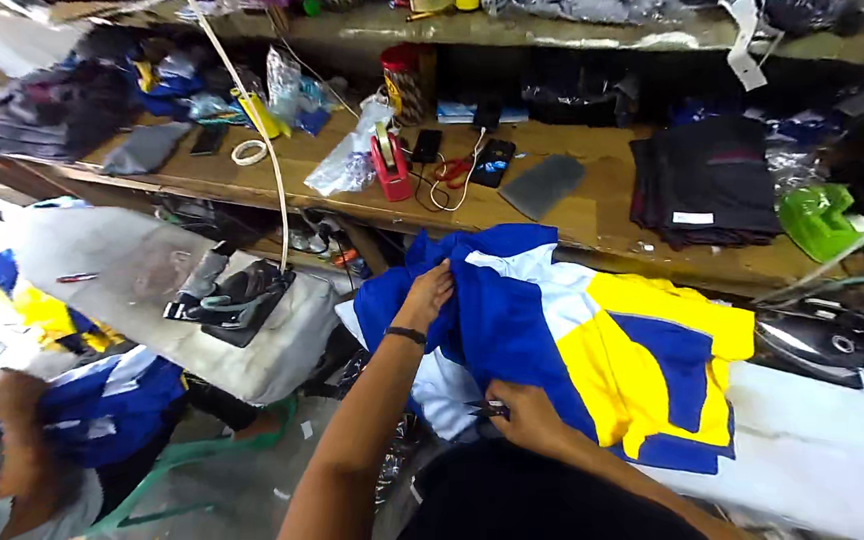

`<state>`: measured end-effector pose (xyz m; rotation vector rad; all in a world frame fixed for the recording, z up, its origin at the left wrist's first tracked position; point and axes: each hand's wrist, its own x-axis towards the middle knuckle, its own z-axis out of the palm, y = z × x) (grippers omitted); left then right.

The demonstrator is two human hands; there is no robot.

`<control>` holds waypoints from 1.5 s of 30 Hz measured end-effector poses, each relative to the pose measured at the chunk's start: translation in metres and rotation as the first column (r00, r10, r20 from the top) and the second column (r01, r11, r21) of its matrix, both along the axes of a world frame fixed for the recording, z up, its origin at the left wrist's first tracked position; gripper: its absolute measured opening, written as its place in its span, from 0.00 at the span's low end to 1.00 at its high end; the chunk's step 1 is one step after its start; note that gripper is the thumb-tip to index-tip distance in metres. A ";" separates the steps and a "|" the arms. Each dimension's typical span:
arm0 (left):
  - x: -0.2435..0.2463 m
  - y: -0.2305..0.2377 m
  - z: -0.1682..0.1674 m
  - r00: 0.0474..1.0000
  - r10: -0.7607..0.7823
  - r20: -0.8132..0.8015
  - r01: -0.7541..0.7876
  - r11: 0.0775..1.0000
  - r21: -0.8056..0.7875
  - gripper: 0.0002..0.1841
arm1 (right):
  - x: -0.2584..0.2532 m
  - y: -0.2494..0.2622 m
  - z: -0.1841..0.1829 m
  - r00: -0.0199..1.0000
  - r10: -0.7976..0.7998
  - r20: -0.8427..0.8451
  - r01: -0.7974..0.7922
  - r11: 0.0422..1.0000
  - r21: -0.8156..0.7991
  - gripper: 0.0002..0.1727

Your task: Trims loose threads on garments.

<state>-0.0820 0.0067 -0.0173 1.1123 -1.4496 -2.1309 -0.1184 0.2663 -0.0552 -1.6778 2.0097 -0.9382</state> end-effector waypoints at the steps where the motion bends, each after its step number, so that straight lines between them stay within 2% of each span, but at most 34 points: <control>1: 0.011 0.009 0.003 0.998 0.061 -0.004 -0.061 0.997 -0.039 0.33 | -0.002 0.001 -0.001 1.000 0.014 -0.026 -0.015 1.000 -0.024 0.07; 4: 0.039 0.039 0.000 0.975 0.215 0.059 -0.191 0.942 -0.274 0.26 | -0.007 0.002 0.003 0.996 0.056 -0.065 -0.060 0.996 -0.065 0.07; 7: 0.056 0.071 -0.009 0.962 0.228 0.148 -0.175 0.937 -0.303 0.26 | -0.009 0.003 0.007 0.992 0.108 -0.070 -0.114 0.990 -0.084 0.07; 12: 0.052 0.094 -0.009 0.931 0.335 0.143 -0.319 0.939 -0.128 0.15 | -0.010 0.008 0.011 0.972 0.235 -0.004 -0.235 0.970 -0.063 0.10; 15: 0.054 0.099 0.008 0.926 0.374 0.045 -0.376 0.922 0.089 0.14 | -0.024 0.009 0.035 0.971 0.132 0.197 -0.141 0.989 0.034 0.28; 17: 0.059 0.105 0.017 0.925 0.379 -0.003 -0.372 0.910 0.181 0.12 | -0.042 0.005 0.047 0.969 0.038 0.244 -0.041 0.999 0.005 0.32; 21: 0.065 0.122 0.030 0.925 0.377 -0.036 -0.358 0.903 0.238 0.11 | -0.066 -0.007 0.054 0.989 -0.121 0.089 0.138 0.963 -0.231 0.21; 23: 0.065 0.127 0.034 0.923 0.381 -0.060 -0.355 0.901 0.250 0.11 | -0.068 -0.013 0.055 0.983 -0.180 0.022 0.179 0.942 -0.284 0.19; 25: 0.066 0.132 0.036 0.918 0.385 -0.094 -0.350 0.899 0.262 0.11 | -0.065 -0.013 0.057 0.982 -0.181 0.048 0.188 0.945 -0.268 0.18; 29: 0.068 0.133 0.039 0.917 0.376 -0.133 -0.334 0.906 0.258 0.11 | -0.059 -0.011 0.064 0.958 -0.137 0.251 0.168 0.980 -0.105 0.17; 33: 0.070 0.131 0.046 0.922 0.357 -0.149 -0.313 0.915 0.256 0.10 | -0.050 -0.016 0.068 0.940 -0.188 0.283 0.216 0.974 -0.069 0.17; 39: 0.072 0.120 0.052 0.936 0.300 -0.182 -0.258 0.941 0.221 0.10 | -0.042 -0.027 0.069 0.921 -0.242 0.304 0.289 0.950 -0.118 0.16; 45: 0.072 0.111 0.057 0.947 0.246 -0.206 -0.206 0.959 0.196 0.10 | -0.037 -0.032 0.066 0.946 -0.299 0.122 0.322 0.901 -0.289 0.17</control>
